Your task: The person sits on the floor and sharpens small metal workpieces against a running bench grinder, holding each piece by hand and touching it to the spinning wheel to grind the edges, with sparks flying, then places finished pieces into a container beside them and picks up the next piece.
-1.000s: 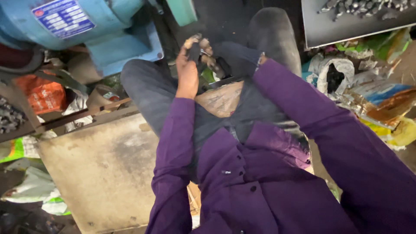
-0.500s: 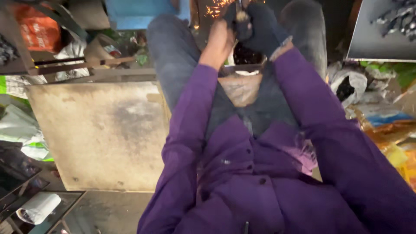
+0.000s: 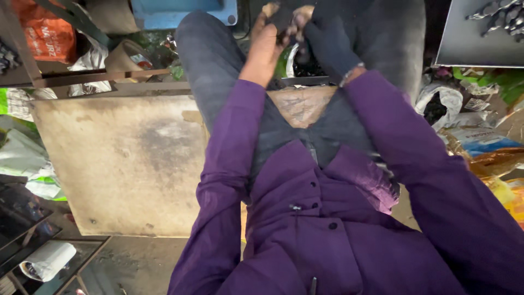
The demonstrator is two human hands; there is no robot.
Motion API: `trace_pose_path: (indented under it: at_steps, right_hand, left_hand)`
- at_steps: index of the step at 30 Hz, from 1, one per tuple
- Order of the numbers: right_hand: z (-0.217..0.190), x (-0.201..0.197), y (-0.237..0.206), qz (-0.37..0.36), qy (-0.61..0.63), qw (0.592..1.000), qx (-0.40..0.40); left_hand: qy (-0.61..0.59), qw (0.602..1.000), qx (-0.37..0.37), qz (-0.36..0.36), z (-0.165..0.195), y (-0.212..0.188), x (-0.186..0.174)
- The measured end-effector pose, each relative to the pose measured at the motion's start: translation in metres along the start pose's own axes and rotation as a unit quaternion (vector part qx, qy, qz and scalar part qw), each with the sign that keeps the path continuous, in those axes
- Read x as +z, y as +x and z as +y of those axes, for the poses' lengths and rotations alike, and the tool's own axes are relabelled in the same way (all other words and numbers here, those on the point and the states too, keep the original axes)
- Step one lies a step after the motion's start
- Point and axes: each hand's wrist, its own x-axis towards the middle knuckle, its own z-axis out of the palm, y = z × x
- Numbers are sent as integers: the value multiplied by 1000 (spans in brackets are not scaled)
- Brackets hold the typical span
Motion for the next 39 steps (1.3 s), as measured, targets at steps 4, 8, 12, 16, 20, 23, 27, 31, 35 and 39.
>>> trace_pose_path:
  at_steps: [4, 8, 12, 16, 20, 23, 27, 31, 35, 39]
  right_hand:
    - [17, 1, 32, 139, 122, 981, -51]
    - [24, -10, 40, 168, -167, 948, -211]
    - [6, -13, 25, 148, -24, 987, -60]
    - [-29, 0, 1, 57, 94, 990, 91]
    - [-38, 8, -18, 61, -105, 949, -289]
    - [-24, 7, -11, 44, -139, 953, -266]
    - [-2, -3, 29, 173, -148, 971, -74]
    - [3, -15, 58, 103, 160, 981, 32]
    - [7, -22, 37, 140, 145, 979, -15]
    - [-16, -18, -3, 19, -55, 978, -201]
  left_hand:
    - [-142, 988, 16, -52, -29, -3, 35]
    - [-136, 981, 55, -125, -36, -6, 45]
    - [61, 982, 178, -33, -27, -5, 37]
    - [-35, 981, 170, -92, -24, -8, 30]
    - [-55, 992, 117, 15, -23, -9, 25]
    - [-73, 993, 85, 31, -21, -5, 24]
    - [-178, 984, -13, 10, -20, -2, 29]
    - [-192, 978, -17, -77, -26, -5, 40]
    - [-196, 973, 27, -118, -25, -10, 45]
    - [-26, 995, 58, -70, -18, -22, 35]
